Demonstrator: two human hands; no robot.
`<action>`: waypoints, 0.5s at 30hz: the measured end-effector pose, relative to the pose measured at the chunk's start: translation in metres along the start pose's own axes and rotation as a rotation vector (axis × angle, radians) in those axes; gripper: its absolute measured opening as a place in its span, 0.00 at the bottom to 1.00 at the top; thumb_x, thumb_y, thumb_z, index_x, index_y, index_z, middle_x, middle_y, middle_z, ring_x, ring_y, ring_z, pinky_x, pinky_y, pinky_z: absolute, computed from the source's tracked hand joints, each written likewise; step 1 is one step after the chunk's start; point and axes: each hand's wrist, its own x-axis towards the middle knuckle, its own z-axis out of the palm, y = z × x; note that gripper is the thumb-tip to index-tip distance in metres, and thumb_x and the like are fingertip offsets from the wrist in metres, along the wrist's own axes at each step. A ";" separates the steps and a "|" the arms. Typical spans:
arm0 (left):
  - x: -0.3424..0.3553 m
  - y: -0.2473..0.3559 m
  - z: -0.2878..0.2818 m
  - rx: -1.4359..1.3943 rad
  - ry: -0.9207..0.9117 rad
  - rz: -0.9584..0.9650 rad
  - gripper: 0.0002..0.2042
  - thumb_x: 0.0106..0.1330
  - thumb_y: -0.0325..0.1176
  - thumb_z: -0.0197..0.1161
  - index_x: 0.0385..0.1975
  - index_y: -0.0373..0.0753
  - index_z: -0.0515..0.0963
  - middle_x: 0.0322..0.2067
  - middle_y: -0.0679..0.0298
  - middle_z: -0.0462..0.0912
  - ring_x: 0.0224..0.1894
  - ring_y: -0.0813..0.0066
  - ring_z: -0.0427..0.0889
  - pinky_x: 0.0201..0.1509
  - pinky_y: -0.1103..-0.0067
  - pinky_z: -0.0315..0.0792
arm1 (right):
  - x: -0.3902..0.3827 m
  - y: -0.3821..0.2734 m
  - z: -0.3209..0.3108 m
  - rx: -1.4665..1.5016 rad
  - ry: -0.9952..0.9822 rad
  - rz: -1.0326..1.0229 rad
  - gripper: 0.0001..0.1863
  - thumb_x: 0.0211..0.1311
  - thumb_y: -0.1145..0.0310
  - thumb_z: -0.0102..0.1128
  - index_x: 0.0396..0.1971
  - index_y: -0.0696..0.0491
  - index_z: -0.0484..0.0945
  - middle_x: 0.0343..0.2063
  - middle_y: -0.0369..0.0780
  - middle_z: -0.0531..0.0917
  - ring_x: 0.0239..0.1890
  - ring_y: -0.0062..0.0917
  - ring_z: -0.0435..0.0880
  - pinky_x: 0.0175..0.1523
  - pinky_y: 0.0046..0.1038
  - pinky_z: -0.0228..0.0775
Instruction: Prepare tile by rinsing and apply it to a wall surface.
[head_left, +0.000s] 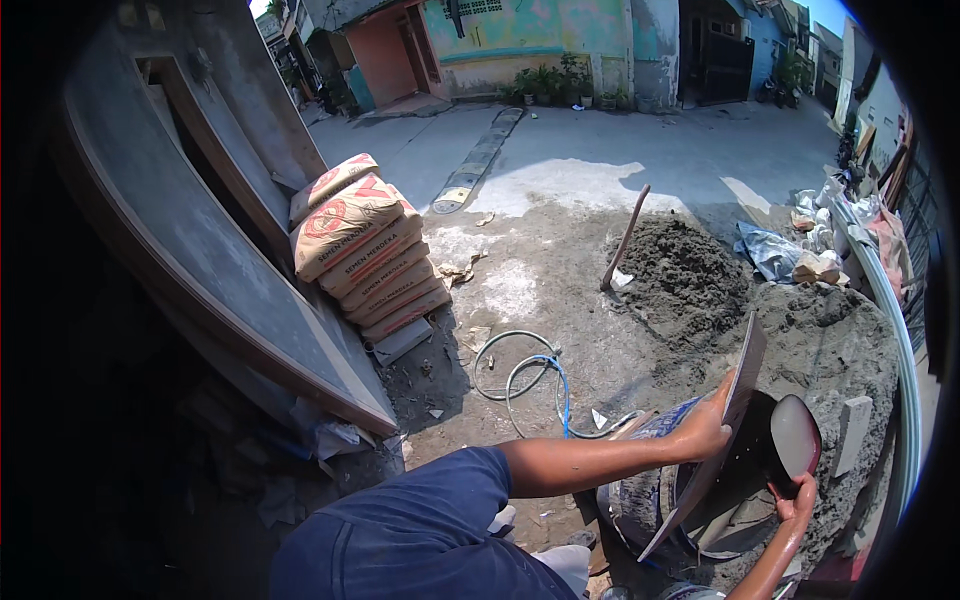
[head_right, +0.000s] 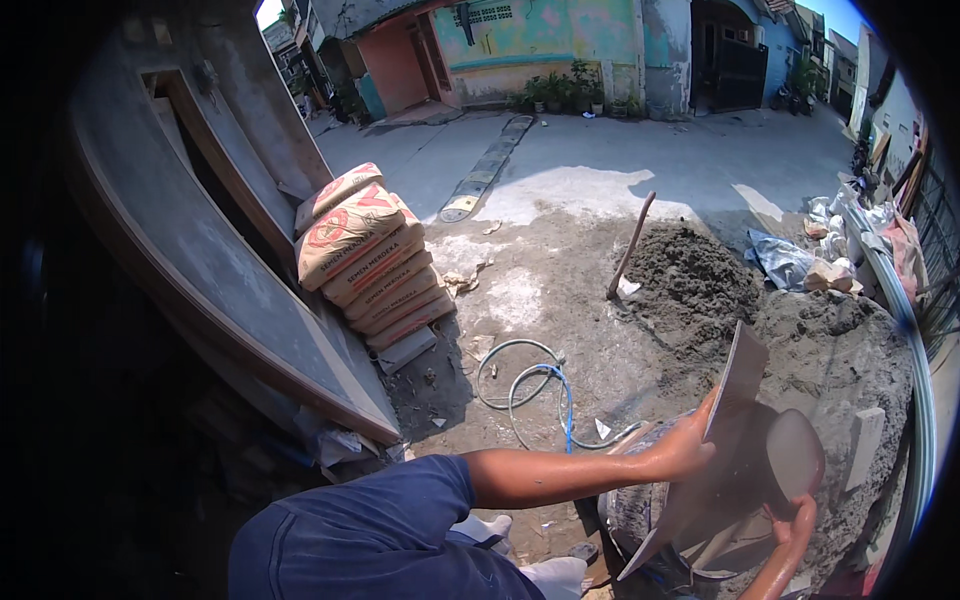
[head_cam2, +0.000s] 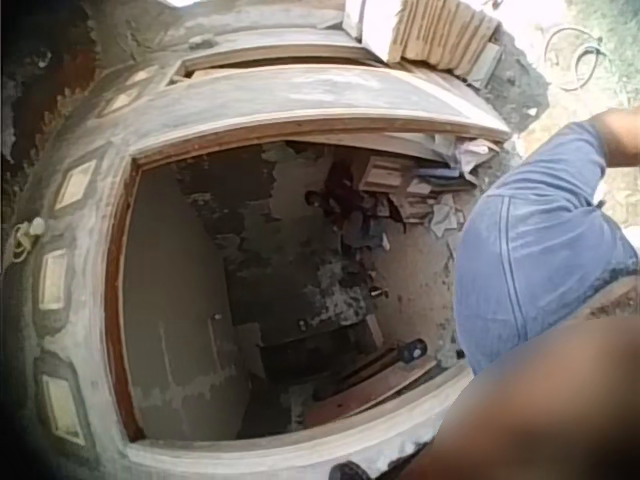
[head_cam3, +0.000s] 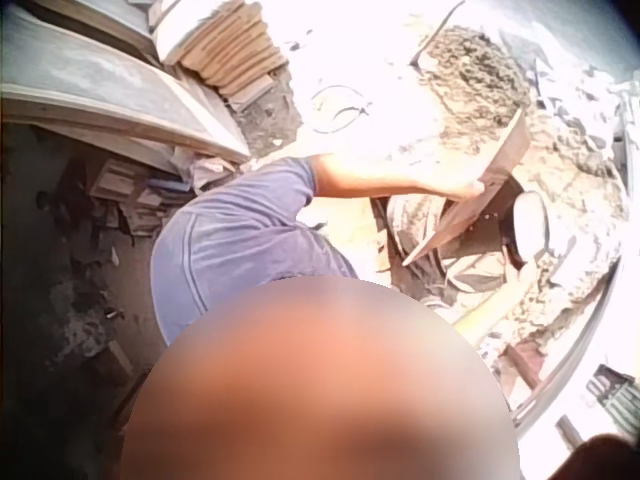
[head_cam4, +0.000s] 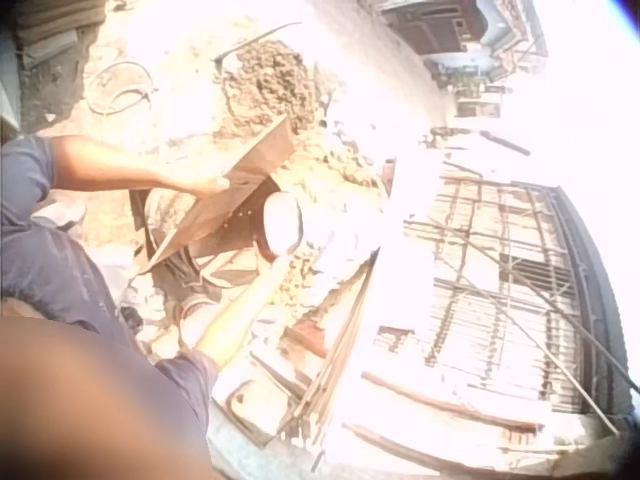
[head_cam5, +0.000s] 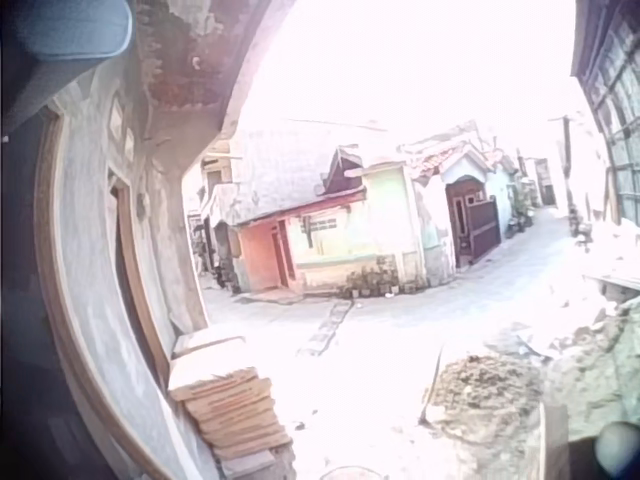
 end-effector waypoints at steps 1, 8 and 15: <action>-0.002 -0.005 0.008 0.001 0.055 0.080 0.44 0.46 0.20 0.50 0.64 0.39 0.33 0.41 0.31 0.70 0.46 0.39 0.71 0.53 0.65 0.63 | 0.006 -0.001 -0.002 0.046 -0.054 -0.008 0.21 0.39 0.70 0.46 0.39 0.58 0.70 0.36 0.43 0.76 0.38 0.39 0.76 0.43 0.44 0.72; -0.028 -0.007 0.036 0.017 0.173 0.225 0.43 0.46 0.22 0.48 0.64 0.38 0.32 0.45 0.30 0.67 0.48 0.37 0.68 0.54 0.63 0.62 | 0.005 -0.028 0.019 -0.038 -0.218 0.024 0.20 0.36 0.74 0.45 0.35 0.61 0.72 0.33 0.45 0.77 0.36 0.40 0.78 0.44 0.42 0.75; -0.050 0.021 0.046 0.007 0.072 -0.025 0.39 0.50 0.27 0.50 0.63 0.29 0.37 0.61 0.39 0.49 0.64 0.48 0.49 0.67 0.72 0.44 | 0.059 -0.031 -0.020 -0.200 -0.268 -0.016 0.13 0.38 0.73 0.45 0.27 0.61 0.73 0.25 0.44 0.77 0.27 0.37 0.79 0.38 0.38 0.77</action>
